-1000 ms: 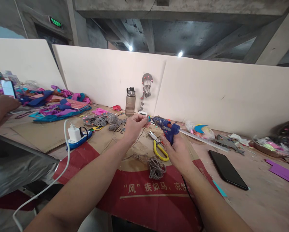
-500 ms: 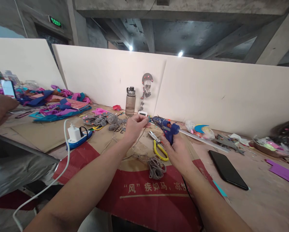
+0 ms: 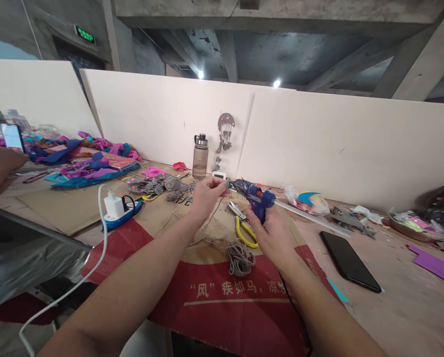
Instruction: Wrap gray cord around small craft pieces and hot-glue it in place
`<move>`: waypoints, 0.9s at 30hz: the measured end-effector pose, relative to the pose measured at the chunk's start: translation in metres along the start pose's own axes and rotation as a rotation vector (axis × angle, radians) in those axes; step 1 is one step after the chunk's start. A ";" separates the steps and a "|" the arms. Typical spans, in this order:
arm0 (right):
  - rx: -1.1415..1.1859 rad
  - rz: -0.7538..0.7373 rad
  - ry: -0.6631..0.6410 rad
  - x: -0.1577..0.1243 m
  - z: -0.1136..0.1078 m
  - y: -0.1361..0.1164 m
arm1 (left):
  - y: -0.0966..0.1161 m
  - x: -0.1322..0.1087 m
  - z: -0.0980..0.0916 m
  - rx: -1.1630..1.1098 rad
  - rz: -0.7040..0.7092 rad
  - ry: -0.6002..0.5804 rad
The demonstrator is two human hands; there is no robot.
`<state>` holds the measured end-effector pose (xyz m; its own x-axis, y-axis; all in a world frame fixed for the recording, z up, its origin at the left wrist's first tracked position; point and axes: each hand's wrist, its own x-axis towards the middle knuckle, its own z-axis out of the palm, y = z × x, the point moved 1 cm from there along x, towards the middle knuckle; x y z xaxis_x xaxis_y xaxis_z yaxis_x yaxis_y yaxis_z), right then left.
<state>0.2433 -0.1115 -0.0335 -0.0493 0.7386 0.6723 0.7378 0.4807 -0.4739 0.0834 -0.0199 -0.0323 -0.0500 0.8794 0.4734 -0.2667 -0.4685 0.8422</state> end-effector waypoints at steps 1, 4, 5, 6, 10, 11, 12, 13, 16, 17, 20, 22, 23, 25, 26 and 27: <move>-0.002 -0.010 0.002 0.000 0.000 0.000 | 0.000 0.000 0.000 0.002 0.001 -0.005; -0.004 -0.010 -0.003 0.001 0.000 -0.001 | 0.000 0.000 0.001 0.004 0.006 -0.018; -0.002 -0.006 -0.006 0.001 0.000 -0.001 | -0.001 0.000 0.001 0.000 0.006 -0.018; 0.001 -0.002 -0.011 0.001 0.000 -0.001 | -0.001 0.001 0.001 -0.006 0.007 -0.014; 0.016 0.016 -0.026 0.001 0.001 0.001 | -0.002 0.002 0.000 -0.026 -0.003 -0.004; 0.018 0.021 -0.029 0.001 0.001 0.001 | -0.003 0.002 0.000 -0.033 -0.007 -0.004; 0.024 0.024 -0.029 0.001 0.001 0.001 | -0.003 0.003 0.000 -0.041 -0.009 -0.002; 0.030 0.024 -0.028 0.001 0.001 0.001 | -0.004 0.003 0.000 -0.051 -0.008 0.001; 0.051 0.023 -0.029 0.001 0.001 0.001 | -0.005 0.004 -0.001 -0.066 -0.006 0.011; 0.056 0.021 -0.031 0.001 0.002 0.002 | -0.006 0.004 -0.002 -0.069 -0.007 0.012; 0.070 0.007 -0.028 0.000 0.005 0.004 | -0.005 0.003 -0.001 -0.079 -0.014 0.011; 0.076 -0.007 -0.020 0.000 0.006 0.005 | -0.003 0.003 -0.001 -0.090 -0.022 0.010; 0.081 -0.008 -0.020 0.000 0.006 0.004 | -0.003 0.003 -0.001 -0.096 -0.029 0.012; 0.115 0.013 -0.032 0.001 0.005 0.004 | -0.003 0.004 -0.001 -0.121 -0.058 0.022; 0.145 0.045 -0.041 0.001 0.004 0.004 | -0.003 0.004 -0.002 -0.141 -0.077 0.028; 0.187 0.093 -0.048 0.003 0.002 0.005 | -0.003 0.005 -0.003 -0.166 -0.096 0.033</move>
<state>0.2458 -0.1060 -0.0355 -0.0225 0.8032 0.5952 0.6033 0.4857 -0.6326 0.0814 -0.0141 -0.0335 -0.0473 0.9231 0.3818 -0.4265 -0.3643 0.8279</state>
